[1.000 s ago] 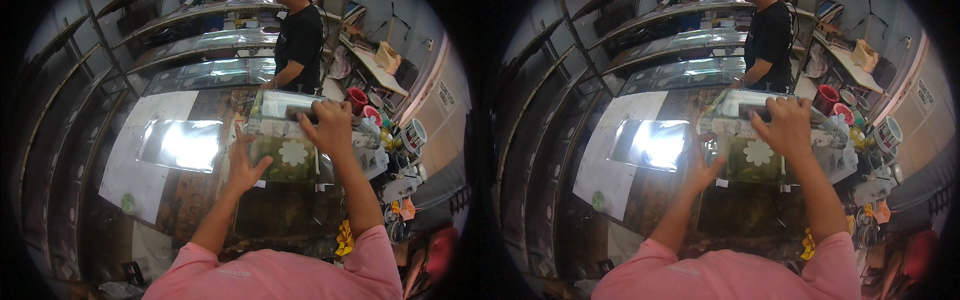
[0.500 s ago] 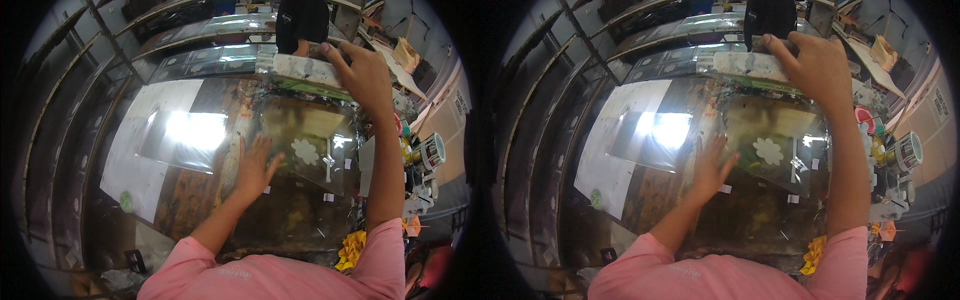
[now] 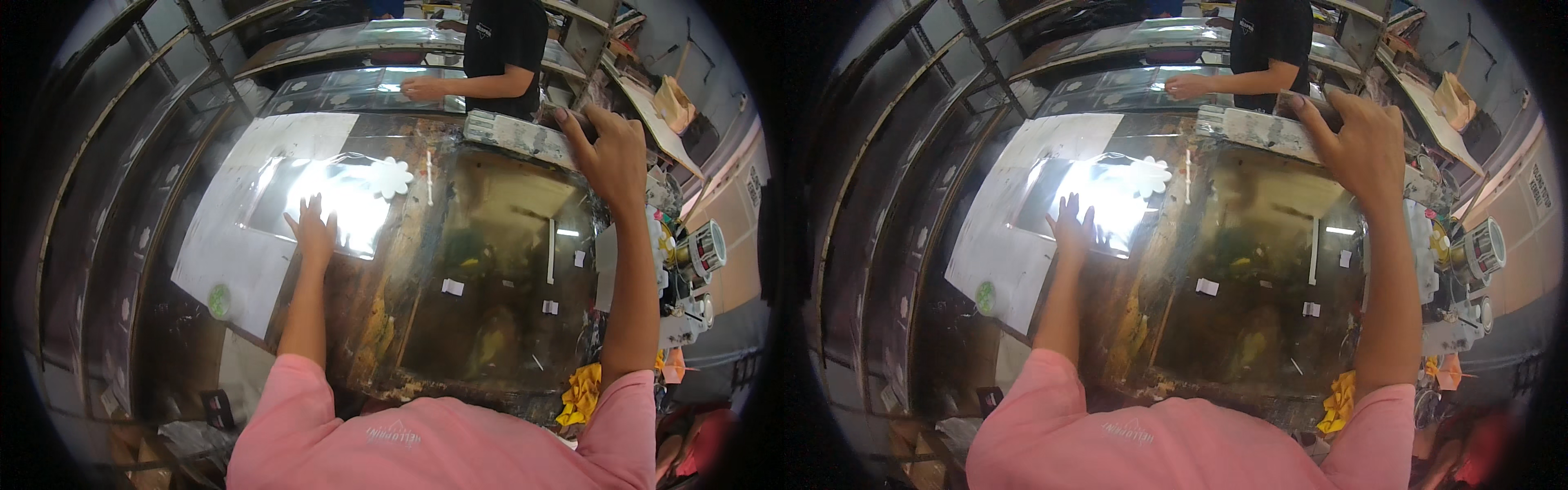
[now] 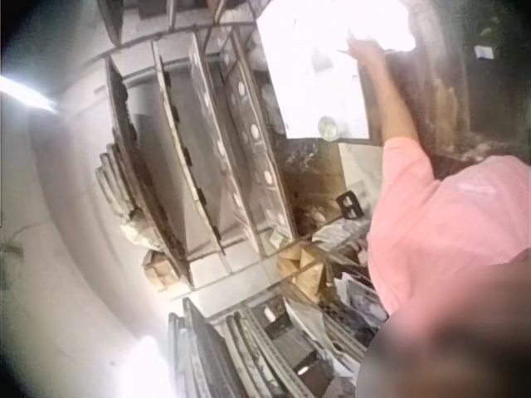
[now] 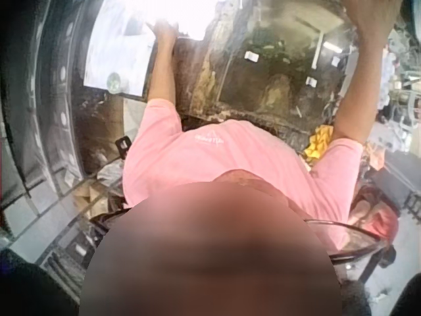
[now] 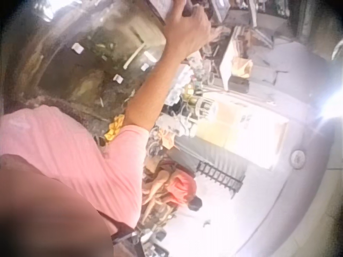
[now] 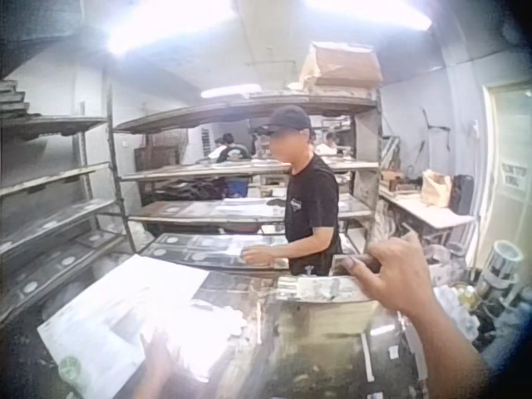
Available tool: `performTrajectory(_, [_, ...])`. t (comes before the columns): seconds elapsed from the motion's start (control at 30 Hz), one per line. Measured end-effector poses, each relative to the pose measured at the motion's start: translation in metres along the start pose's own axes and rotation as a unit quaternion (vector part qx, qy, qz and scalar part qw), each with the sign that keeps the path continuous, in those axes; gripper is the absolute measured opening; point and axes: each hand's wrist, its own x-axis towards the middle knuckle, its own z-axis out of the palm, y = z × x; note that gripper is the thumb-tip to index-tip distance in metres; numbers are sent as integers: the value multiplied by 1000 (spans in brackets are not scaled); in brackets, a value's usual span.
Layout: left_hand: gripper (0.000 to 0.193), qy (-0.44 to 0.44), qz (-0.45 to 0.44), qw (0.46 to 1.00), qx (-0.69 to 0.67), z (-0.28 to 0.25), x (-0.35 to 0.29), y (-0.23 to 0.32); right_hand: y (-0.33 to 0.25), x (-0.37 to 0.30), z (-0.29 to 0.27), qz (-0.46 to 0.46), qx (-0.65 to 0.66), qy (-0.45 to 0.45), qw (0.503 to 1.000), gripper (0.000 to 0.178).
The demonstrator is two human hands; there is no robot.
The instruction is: The person uses a squeegee to spread white ink across a screen printing frame placed over a transparent sheet. They repeatedly pull the ink across the mesh to transfer a flower design onto the sheet below.
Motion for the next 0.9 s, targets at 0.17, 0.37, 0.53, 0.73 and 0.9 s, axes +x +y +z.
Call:
performTrajectory(0.17, [69,-19,-31,987,158,-8,-34,-2,-18,-21,-9,7,2,-25,1000,61])
performTrajectory(0.37, [54,-116,95,988,38,9,-99,24,-21,-19,-5,-4,2,-17,1000,64])
performTrajectory(0.53, [49,-67,148,986,42,-17,-67,25,-17,-9,-6,42,-25,-92,995,67])
performTrajectory(0.73, [87,-243,187,948,-89,-40,-78,129,8,10,1,-6,27,5,1000,70])
performTrajectory(0.9, [135,-289,328,899,-37,6,-125,220,34,7,24,-32,31,9,999,68])
